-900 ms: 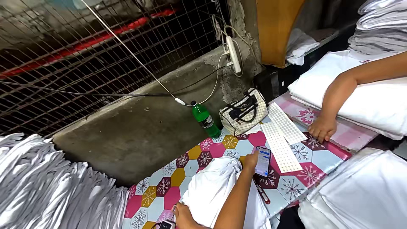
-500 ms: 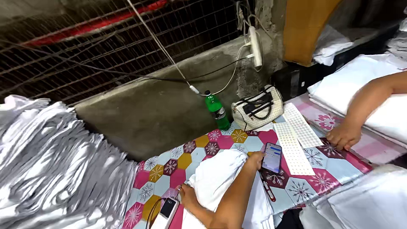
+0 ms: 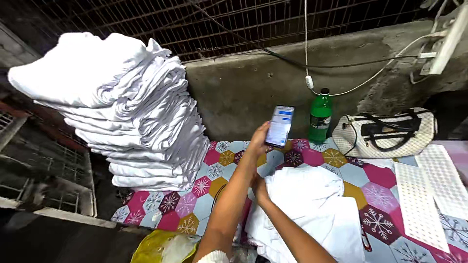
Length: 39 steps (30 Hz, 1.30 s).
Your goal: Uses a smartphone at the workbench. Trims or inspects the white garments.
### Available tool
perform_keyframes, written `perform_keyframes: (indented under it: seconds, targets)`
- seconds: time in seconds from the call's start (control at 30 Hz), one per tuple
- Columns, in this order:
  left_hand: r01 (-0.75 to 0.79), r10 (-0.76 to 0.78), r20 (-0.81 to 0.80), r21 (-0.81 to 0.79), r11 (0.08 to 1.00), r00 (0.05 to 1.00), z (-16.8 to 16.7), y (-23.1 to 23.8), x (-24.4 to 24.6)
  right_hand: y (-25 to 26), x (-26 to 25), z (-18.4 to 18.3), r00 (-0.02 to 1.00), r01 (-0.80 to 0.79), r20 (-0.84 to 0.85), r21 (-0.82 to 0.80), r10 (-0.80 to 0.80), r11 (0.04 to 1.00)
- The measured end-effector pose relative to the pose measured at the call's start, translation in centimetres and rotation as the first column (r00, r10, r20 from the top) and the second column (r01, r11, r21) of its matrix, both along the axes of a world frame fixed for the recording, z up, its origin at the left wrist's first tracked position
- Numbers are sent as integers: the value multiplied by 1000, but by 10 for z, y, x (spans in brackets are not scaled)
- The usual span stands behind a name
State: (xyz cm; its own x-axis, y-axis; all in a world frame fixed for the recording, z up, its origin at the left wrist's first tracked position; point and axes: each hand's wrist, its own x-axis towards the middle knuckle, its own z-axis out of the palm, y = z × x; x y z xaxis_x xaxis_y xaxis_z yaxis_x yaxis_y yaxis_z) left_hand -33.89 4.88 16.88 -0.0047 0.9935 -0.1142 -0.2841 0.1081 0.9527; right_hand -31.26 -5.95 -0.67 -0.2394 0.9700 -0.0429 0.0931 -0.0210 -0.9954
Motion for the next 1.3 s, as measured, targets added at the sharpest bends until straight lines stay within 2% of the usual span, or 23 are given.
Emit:
perform_keyframes:
  seconds: [0.1,0.2,0.27,0.4,0.53,0.63,0.73,1.0,1.3]
  targets:
    - [-141,141,191,-11,990,972,-20,-9,-75,20,-15,-11,995,-43,-97,-117,32,992]
    - [-129,135,419,-43,991,898,-65,-18,-123,26,-21,-20,984,-43,-176,-113,22,993]
    - [-137,164,533,-91,986,830,-96,-23,-138,30,-22,-25,975,-23,-224,-106,-1,994]
    - [-122,197,658,-158,980,727,-146,-27,-148,33,-24,-26,970,24,-237,-111,-50,994]
    - [-135,232,681,-193,972,695,-166,-26,-138,35,-24,-34,963,52,-256,-115,-80,992]
    - [-153,242,667,-191,970,704,-175,-26,-128,33,-23,-36,956,78,-269,-133,-112,988]
    - [-178,264,627,-198,964,733,-180,-28,-120,33,-23,-34,947,92,-293,-153,-134,984]
    - [-206,309,669,-231,951,676,-179,-29,-111,32,-22,-29,941,117,-293,-177,-166,977]
    - [-233,209,562,-30,972,800,-187,-32,-110,31,-23,-28,928,156,-302,-222,-220,963]
